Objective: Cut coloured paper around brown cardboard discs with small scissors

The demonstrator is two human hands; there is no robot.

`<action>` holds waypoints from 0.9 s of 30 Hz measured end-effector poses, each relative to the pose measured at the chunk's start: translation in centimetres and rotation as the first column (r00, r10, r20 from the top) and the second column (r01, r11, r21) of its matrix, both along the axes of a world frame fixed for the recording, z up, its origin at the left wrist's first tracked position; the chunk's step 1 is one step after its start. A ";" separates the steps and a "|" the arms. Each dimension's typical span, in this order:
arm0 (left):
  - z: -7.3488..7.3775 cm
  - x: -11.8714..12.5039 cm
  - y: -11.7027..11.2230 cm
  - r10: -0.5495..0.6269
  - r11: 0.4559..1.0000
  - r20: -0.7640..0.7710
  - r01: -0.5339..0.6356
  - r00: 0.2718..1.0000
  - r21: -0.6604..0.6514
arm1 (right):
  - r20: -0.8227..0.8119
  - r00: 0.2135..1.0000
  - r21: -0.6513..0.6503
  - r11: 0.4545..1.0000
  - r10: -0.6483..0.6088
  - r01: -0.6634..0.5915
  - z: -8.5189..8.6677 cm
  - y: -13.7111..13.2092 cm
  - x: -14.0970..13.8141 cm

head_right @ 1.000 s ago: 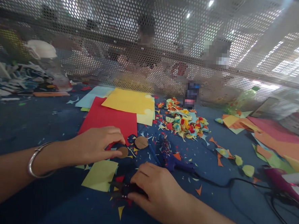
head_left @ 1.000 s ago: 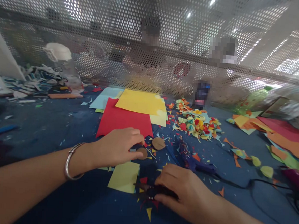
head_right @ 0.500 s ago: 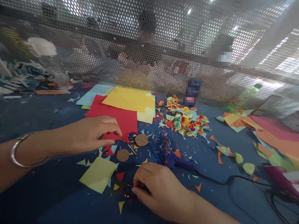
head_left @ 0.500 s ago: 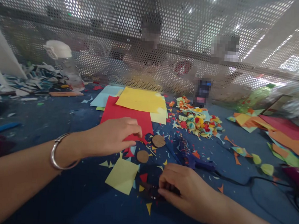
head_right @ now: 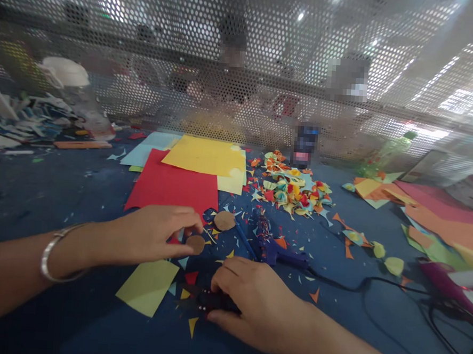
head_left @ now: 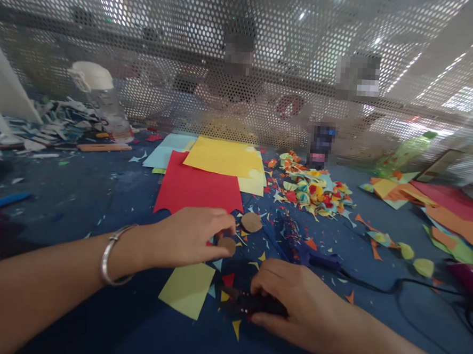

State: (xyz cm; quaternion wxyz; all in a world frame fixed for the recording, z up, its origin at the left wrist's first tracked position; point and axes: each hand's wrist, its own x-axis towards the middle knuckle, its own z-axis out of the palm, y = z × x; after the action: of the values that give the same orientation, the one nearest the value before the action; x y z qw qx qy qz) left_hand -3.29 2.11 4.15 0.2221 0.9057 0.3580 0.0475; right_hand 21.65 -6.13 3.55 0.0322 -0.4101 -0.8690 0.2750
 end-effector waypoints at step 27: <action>-0.8 3.9 3.6 0.125 0.944 0.409 0.018 0.904 -0.328 | -0.240 0.954 0.000 0.983 -0.180 0.186 -0.2 0.1 0.4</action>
State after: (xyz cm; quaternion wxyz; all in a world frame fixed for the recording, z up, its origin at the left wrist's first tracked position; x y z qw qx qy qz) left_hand 0.61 5.72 3.32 0.4390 0.8143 0.3289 0.1897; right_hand 22.07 -5.99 3.39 0.1665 -0.4524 -0.8200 0.3086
